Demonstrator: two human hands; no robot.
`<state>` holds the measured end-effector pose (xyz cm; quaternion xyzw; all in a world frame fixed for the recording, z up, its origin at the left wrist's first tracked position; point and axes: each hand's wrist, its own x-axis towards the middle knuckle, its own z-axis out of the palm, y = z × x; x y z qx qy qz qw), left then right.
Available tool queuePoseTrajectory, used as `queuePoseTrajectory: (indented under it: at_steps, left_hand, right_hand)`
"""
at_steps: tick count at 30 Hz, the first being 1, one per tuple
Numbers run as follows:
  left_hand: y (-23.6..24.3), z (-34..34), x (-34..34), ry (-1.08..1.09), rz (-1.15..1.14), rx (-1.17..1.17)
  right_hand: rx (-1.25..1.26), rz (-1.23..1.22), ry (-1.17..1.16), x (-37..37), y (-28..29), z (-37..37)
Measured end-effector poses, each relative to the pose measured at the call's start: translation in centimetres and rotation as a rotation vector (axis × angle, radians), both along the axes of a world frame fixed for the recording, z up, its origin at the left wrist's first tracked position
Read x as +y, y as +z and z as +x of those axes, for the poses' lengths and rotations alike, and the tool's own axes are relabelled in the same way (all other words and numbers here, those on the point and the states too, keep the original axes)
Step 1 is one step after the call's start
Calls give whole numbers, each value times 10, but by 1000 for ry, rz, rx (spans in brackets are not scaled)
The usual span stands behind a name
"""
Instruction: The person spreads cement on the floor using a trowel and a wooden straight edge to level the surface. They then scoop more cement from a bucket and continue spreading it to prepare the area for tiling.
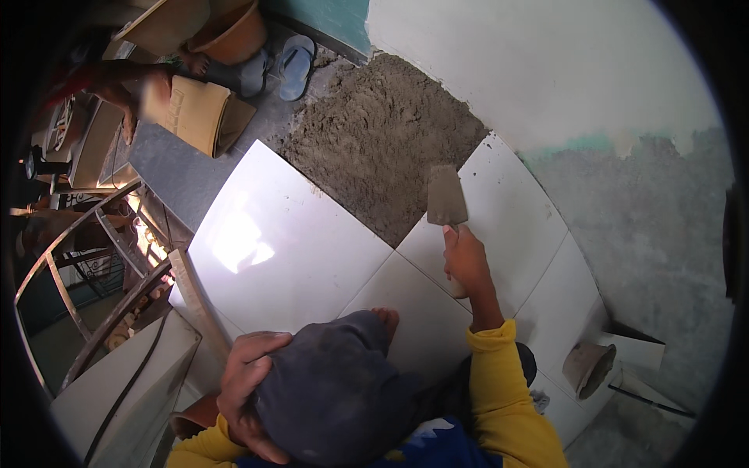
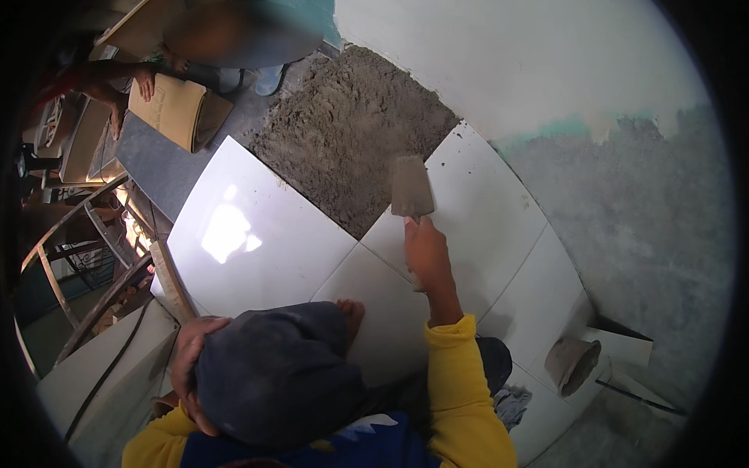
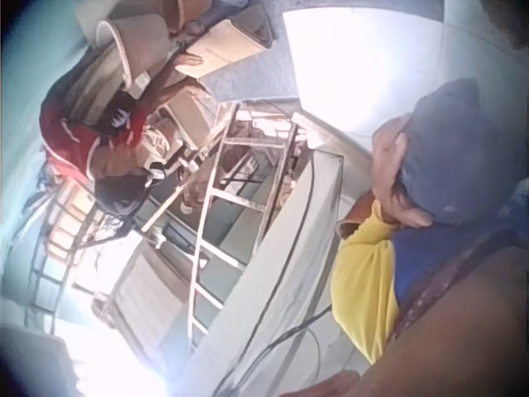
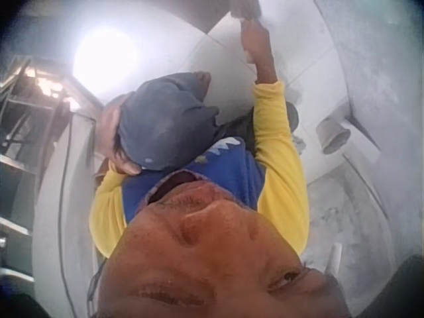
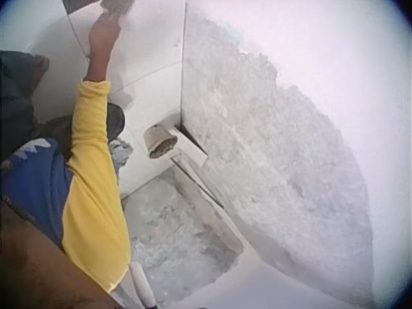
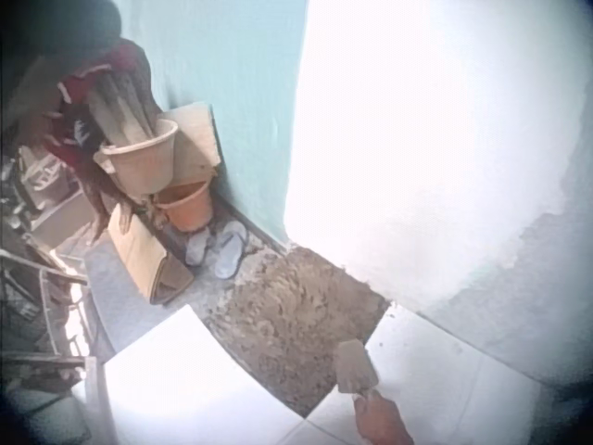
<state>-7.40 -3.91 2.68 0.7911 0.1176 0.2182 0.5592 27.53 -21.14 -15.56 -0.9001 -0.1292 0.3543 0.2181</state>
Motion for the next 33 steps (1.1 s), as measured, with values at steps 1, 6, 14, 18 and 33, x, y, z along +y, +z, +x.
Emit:
queuePoseTrajectory:
  at_steps: [1, 6, 14, 18, 33]
  left_hand:
    - [2, -2, -1, 13, 4, 7]
    - [1, -5, -10, 50, -2, 6]
    - [2, -4, -3, 54, -18, -3]
    - [-17, -14, 0, 41, -126, -46]
    - [-16, 0, 13, 41, -131, -56]
  right_hand:
    - [97, 37, -77, -1, 9, -10]
    - [381, 400, -429, -1, 13, -63]
    - [532, 670, -630, 70, -16, -89]
    - [564, 680, -630, 120, -26, -64]
    - [583, 544, -284, 201, -11, -59]
